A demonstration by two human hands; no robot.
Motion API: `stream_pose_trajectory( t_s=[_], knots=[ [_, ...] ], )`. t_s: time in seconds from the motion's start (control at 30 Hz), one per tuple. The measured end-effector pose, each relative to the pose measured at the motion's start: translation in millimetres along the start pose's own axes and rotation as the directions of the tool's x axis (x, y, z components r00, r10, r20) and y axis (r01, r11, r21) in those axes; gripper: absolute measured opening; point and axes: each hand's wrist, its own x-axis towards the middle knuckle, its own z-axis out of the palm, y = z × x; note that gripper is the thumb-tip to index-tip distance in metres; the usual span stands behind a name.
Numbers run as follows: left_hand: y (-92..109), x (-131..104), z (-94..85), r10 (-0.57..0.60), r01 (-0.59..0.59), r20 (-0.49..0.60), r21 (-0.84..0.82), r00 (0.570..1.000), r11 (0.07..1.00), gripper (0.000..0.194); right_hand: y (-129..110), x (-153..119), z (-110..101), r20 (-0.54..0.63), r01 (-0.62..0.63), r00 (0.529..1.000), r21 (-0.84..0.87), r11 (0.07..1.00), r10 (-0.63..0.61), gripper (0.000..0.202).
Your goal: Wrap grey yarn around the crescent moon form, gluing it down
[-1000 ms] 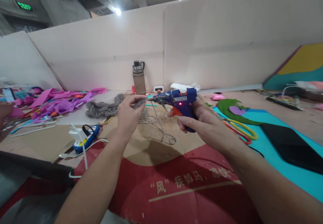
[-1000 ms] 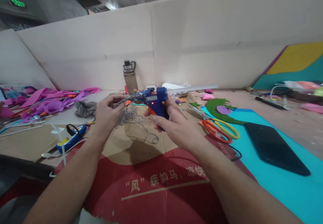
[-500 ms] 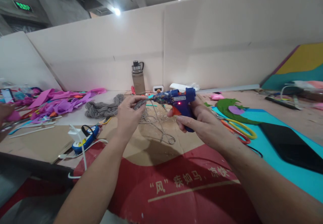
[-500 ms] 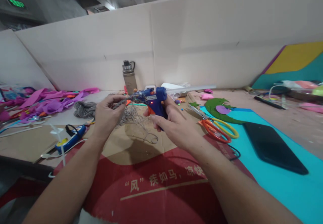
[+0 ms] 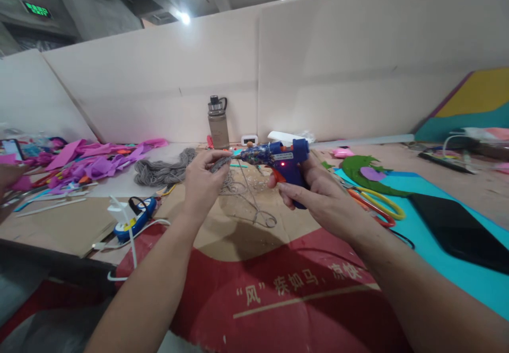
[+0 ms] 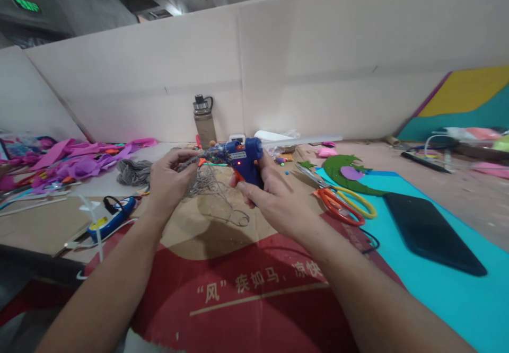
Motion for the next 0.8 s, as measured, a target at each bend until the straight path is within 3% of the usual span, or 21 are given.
stream_pose_trajectory(
  t_s=[0.27,0.8],
  knots=[
    [1.4,-0.9,-1.3,0.024,-0.024,0.011,0.049,1.000,0.999,0.018,0.5,0.1,0.9,-0.002,-0.002,1.000,-0.016,1.000,0.002,0.037],
    [3.6,-1.2,-1.6,-0.010,0.010,0.005,0.024,1.000,1.000,0.018,-1.2,-0.1,1.3,0.021,-0.024,0.999,-0.137,0.990,0.027,0.044]
  ],
)
